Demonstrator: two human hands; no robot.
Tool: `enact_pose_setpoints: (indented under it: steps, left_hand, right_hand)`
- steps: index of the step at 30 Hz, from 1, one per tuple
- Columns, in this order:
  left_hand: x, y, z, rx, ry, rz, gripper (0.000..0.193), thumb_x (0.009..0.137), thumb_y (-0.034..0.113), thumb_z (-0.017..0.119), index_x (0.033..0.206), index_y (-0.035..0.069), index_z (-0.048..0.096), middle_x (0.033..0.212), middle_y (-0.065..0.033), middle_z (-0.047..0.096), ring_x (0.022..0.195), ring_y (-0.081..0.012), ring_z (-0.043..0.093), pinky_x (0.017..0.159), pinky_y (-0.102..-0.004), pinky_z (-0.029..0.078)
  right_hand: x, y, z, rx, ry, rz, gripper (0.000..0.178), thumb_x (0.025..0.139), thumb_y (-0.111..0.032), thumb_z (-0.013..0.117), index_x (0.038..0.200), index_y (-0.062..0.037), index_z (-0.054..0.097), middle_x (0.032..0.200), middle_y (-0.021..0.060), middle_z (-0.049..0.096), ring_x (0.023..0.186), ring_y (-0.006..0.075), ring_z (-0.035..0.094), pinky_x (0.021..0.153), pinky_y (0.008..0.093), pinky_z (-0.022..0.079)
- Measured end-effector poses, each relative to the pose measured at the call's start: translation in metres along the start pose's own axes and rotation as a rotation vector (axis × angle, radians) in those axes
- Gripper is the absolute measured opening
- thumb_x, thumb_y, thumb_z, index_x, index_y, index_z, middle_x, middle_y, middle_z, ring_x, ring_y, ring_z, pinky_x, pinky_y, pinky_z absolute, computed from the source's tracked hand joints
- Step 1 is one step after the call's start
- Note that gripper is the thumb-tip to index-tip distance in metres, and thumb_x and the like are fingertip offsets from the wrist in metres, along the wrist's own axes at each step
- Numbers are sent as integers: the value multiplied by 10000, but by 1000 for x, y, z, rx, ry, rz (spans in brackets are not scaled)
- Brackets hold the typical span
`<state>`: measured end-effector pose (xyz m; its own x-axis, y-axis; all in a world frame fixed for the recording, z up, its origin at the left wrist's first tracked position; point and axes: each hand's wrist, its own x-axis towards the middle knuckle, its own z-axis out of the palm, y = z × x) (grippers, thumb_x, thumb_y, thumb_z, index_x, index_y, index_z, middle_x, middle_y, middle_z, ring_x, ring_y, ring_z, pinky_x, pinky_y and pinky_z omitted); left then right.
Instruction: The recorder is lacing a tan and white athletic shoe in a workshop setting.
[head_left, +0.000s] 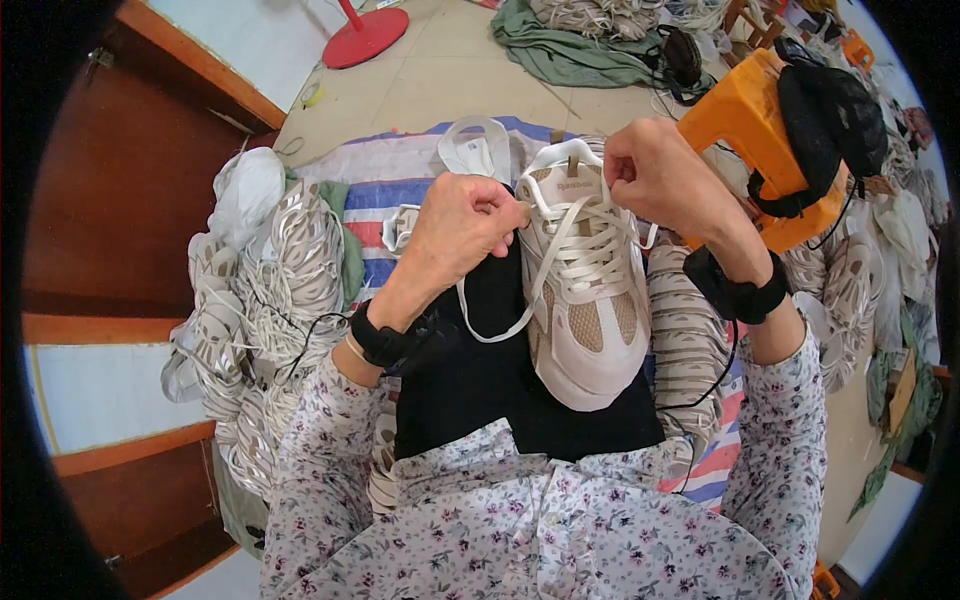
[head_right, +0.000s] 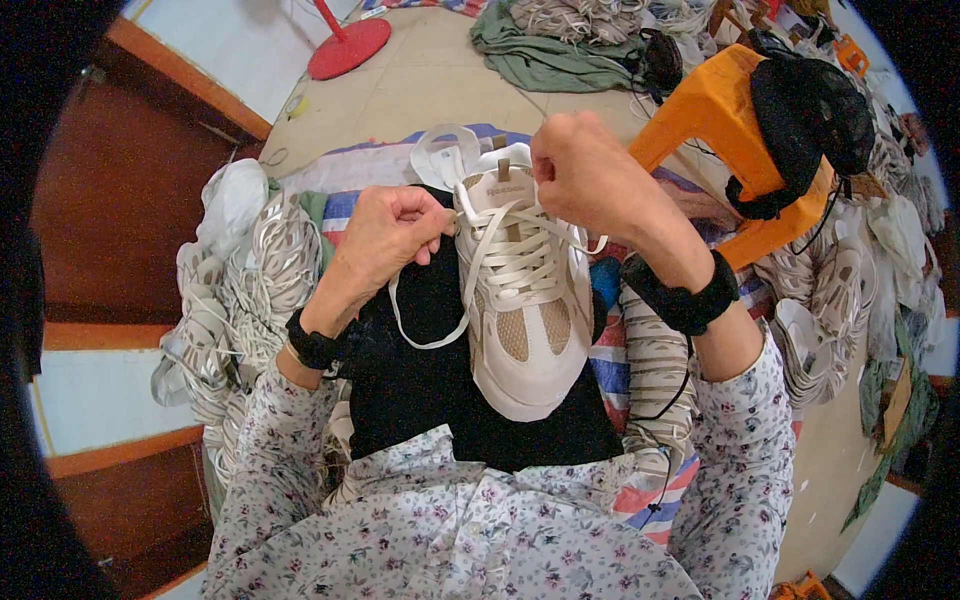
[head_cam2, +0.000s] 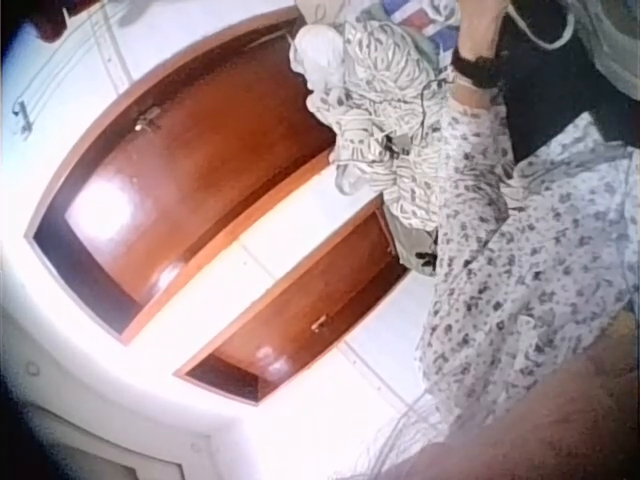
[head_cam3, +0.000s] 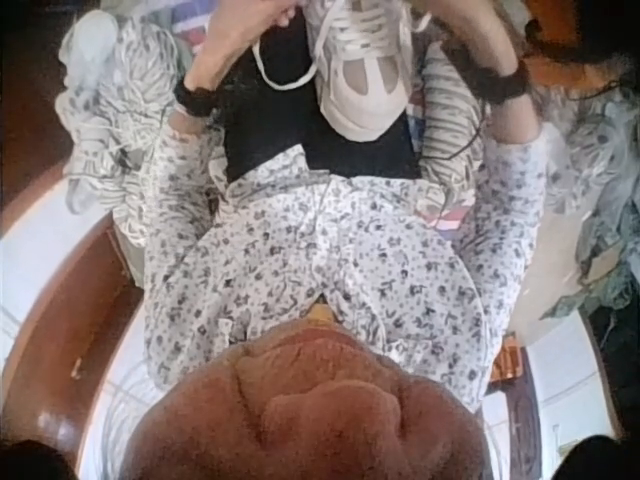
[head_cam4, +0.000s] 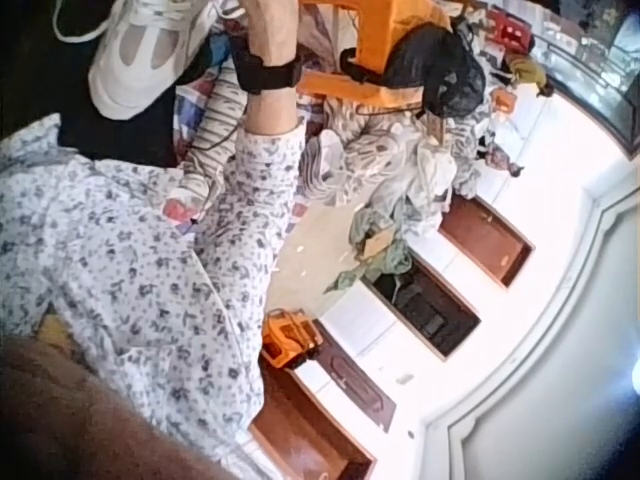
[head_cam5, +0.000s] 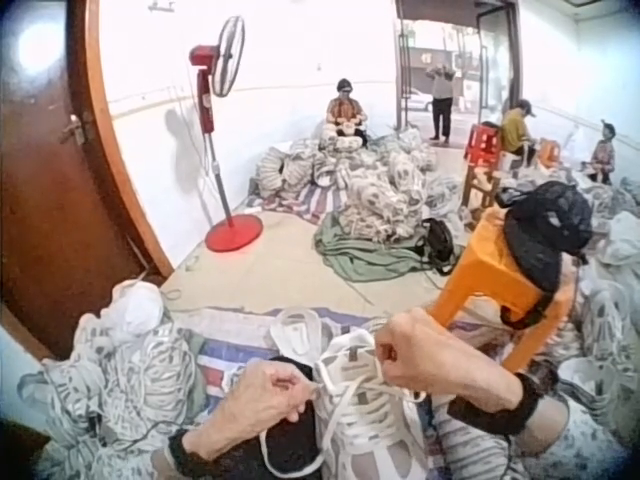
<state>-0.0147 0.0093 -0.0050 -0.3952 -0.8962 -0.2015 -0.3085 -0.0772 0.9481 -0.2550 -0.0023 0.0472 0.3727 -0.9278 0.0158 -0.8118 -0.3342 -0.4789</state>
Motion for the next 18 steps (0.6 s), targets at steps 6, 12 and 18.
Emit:
enact_pose_setpoints:
  steps: [6, 12, 18]
  left_hand:
    - [-9, 3, 10, 545, 244, 426, 121, 799, 77, 633, 756, -34, 658, 659, -198, 629, 558, -315, 633, 552, -391, 494]
    - [-60, -21, -1, 821, 168, 384, 182, 827, 113, 614, 689, -3, 586, 689, -220, 599, 667, -429, 593, 594, -503, 448]
    - [-174, -40, -37, 939, -33, 23, 158, 813, 105, 631, 703, -5, 607, 726, -222, 626, 694, -415, 618, 612, -507, 466]
  right_hand:
    - [-9, 14, 13, 331, -31, 114, 86, 660, -8, 607, 708, 62, 612, 622, 159, 613, 578, 209, 606, 539, 366, 469]
    - [-31, -14, 76, 243, -44, 24, 80, 678, -11, 585, 746, 27, 605, 729, 213, 621, 728, 394, 628, 644, 443, 507]
    - [-60, -118, 211, 620, 112, -145, 61, 682, -48, 677, 735, -27, 698, 733, 107, 645, 731, 308, 642, 638, 412, 503]
